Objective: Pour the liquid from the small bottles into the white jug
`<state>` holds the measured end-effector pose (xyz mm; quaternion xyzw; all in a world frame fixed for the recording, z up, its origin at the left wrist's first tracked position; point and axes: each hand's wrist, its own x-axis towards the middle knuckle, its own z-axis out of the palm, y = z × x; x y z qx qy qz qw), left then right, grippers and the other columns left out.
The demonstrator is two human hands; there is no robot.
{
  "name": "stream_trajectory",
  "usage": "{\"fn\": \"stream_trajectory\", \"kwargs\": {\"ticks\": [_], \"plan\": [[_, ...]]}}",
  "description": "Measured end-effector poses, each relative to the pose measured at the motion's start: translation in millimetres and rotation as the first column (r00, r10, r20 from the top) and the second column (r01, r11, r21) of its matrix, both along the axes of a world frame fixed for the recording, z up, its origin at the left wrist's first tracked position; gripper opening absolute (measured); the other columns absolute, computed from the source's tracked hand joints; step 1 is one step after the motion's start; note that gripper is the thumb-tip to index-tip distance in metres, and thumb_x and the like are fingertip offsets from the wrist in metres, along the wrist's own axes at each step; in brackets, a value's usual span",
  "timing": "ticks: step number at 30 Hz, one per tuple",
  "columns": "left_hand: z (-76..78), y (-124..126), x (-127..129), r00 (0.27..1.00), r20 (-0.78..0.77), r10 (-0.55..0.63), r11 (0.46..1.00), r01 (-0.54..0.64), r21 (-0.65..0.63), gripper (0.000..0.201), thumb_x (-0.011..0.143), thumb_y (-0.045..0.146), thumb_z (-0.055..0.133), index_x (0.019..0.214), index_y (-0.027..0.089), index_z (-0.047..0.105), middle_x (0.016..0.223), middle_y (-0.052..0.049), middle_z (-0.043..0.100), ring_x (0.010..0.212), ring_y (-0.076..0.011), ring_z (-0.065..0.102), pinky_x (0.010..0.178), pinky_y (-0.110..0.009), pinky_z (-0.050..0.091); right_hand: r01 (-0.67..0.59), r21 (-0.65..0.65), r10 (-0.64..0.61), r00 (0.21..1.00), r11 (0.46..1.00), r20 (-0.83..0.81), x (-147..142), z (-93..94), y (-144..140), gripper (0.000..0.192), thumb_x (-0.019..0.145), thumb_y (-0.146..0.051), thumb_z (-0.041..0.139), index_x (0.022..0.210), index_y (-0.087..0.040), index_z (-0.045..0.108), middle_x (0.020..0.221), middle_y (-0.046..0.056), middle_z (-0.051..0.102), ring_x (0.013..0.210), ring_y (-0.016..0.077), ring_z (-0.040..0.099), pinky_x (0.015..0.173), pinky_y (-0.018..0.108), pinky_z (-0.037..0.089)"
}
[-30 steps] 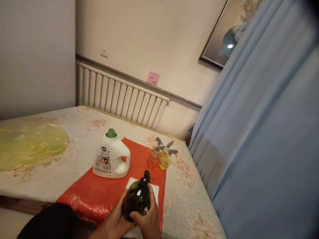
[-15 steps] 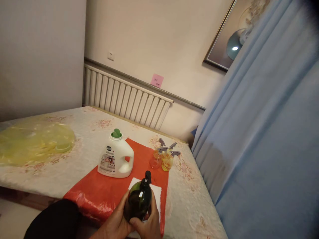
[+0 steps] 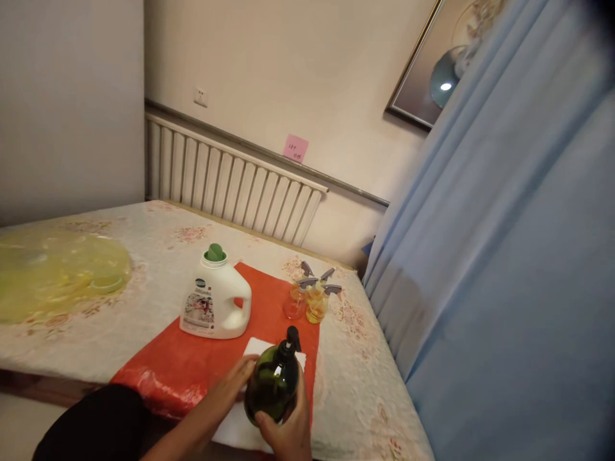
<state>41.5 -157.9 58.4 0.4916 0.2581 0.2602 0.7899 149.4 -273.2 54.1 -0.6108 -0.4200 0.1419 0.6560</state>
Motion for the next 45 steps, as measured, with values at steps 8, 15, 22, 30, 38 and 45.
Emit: {"fn": "stream_trajectory", "kwargs": {"ticks": [8, 15, 22, 30, 38, 45], "plan": [[83.7, 10, -14, 0.985, 0.112, -0.13, 0.955, 0.094, 0.28, 0.067, 0.074, 0.042, 0.074, 0.135, 0.026, 0.051, 0.14, -0.01, 0.056, 0.13, -0.0321, 0.049, 0.107, -0.045, 0.038, -0.127, -0.003, 0.127, 0.991, 0.992, -0.04, -7, 8.2, -4, 0.092, 0.049, -0.003, 0.064, 0.137, -0.019, 0.046, 0.133, 0.01, 0.06, 0.125, 0.0308, 0.055, 0.104, 0.04, 0.046], [100.4, 3, -5, 0.964, 0.036, -0.264, 0.919, 0.24, 0.312, 0.034, 0.068, 0.021, 0.072, 0.101, 0.018, 0.07, 0.095, -0.004, 0.072, 0.097, -0.026, 0.063, 0.085, -0.035, 0.047, -0.157, -0.005, 0.157, 0.988, 0.988, -0.011, -13, 13.1, -6, 0.093, 0.049, -0.002, 0.061, 0.139, -0.021, 0.046, 0.136, 0.007, 0.058, 0.129, 0.0294, 0.052, 0.107, 0.038, 0.042], [90.7, 3, -1, 0.984, 0.034, -0.173, 0.944, 0.156, 0.292, 0.048, 0.059, 0.01, 0.07, 0.106, 0.021, 0.066, 0.093, 0.0, 0.067, 0.089, -0.0212, 0.06, 0.075, -0.028, 0.048, -0.185, 0.0, 0.184, 0.982, 0.983, -0.042, -17, 26.3, -8, 0.09, 0.048, -0.001, 0.059, 0.135, -0.023, 0.049, 0.133, 0.005, 0.061, 0.126, 0.0277, 0.055, 0.103, 0.034, 0.046], [96.4, 11, -16, 0.955, 0.018, -0.297, 0.92, 0.281, 0.273, 0.044, 0.068, 0.019, 0.07, 0.113, 0.02, 0.066, 0.11, -0.005, 0.071, 0.112, -0.0283, 0.06, 0.097, -0.039, 0.044, -0.22, -0.002, 0.22, 0.973, 0.975, -0.068, -18, 30.9, -7, 0.088, 0.051, -0.005, 0.061, 0.137, -0.021, 0.045, 0.135, 0.007, 0.059, 0.127, 0.0285, 0.054, 0.106, 0.038, 0.043], [92.1, 7, -1, 0.997, -0.049, -0.068, 0.868, 0.083, 0.49, 0.037, 0.055, 0.013, 0.075, 0.09, 0.017, 0.064, 0.086, 0.001, 0.064, 0.087, -0.0221, 0.058, 0.078, -0.029, 0.046, -0.216, -0.035, 0.215, 0.976, 0.976, -0.032, -18, 36.9, -9, 0.086, 0.051, -0.001, 0.059, 0.133, -0.023, 0.049, 0.13, 0.003, 0.062, 0.122, 0.0255, 0.057, 0.102, 0.031, 0.046], [93.1, 13, -14, 0.949, -0.128, -0.289, 0.828, 0.315, 0.464, 0.057, 0.063, 0.014, 0.073, 0.118, 0.021, 0.06, 0.118, -0.005, 0.066, 0.114, -0.0269, 0.057, 0.099, -0.037, 0.043, -0.201, -0.045, 0.2, 0.979, 0.979, -0.032, -20, 40.2, -10, 0.085, 0.05, -0.002, 0.06, 0.132, -0.02, 0.048, 0.128, 0.006, 0.063, 0.12, 0.0268, 0.058, 0.099, 0.032, 0.048]]}}
